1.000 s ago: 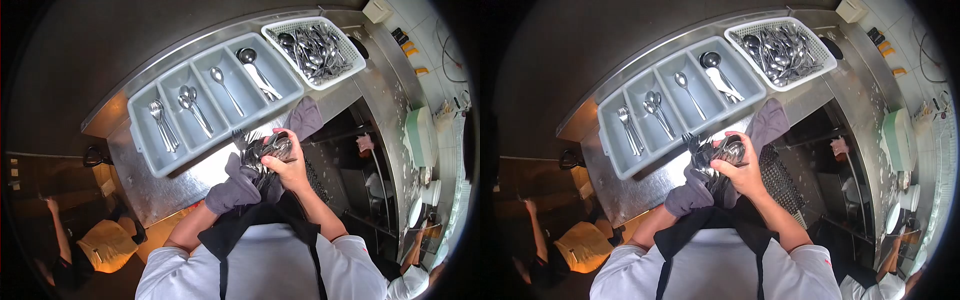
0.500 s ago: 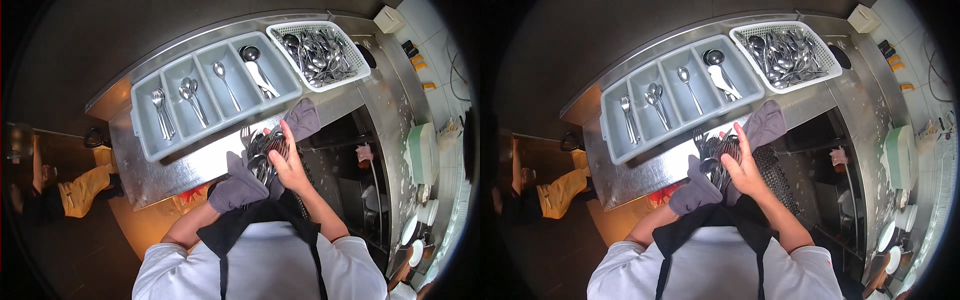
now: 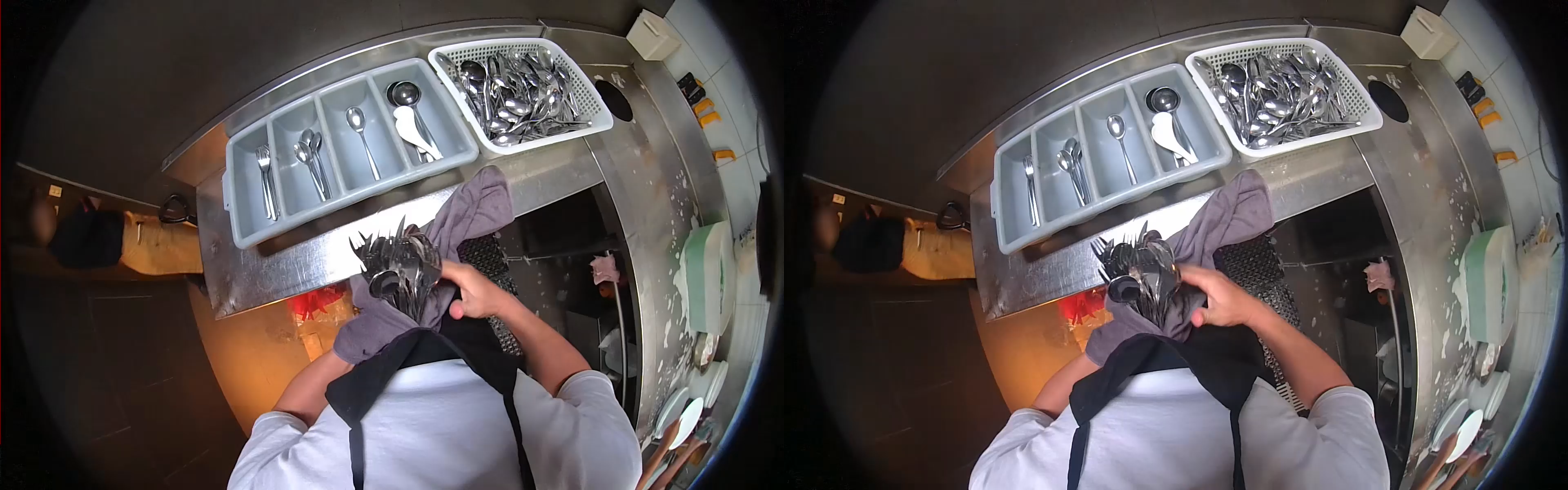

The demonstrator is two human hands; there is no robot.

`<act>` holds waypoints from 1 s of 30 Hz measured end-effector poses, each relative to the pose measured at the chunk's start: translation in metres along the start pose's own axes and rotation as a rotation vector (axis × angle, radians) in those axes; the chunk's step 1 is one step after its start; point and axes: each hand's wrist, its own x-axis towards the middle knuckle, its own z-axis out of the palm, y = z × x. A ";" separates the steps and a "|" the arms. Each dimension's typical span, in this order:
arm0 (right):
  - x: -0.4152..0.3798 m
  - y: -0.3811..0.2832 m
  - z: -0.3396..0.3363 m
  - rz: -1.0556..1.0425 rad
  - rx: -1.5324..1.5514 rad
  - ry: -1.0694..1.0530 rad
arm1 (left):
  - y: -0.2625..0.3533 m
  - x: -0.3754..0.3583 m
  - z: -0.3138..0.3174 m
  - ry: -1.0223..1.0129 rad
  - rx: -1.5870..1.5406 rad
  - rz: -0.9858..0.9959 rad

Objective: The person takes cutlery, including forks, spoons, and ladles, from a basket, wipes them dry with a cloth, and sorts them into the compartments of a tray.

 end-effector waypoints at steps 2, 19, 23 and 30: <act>0.012 0.002 -0.004 -0.073 0.133 0.059 | -0.003 0.000 0.008 0.051 0.009 0.015; 0.019 -0.130 -0.151 0.098 -0.353 -0.361 | 0.082 -0.086 0.003 0.801 0.011 0.551; -0.004 -0.070 -0.137 0.078 -0.295 -0.632 | 0.103 -0.090 0.013 0.798 0.227 0.643; -0.028 -0.047 -0.132 0.278 0.637 -0.354 | 0.116 -0.081 0.026 0.780 0.484 0.680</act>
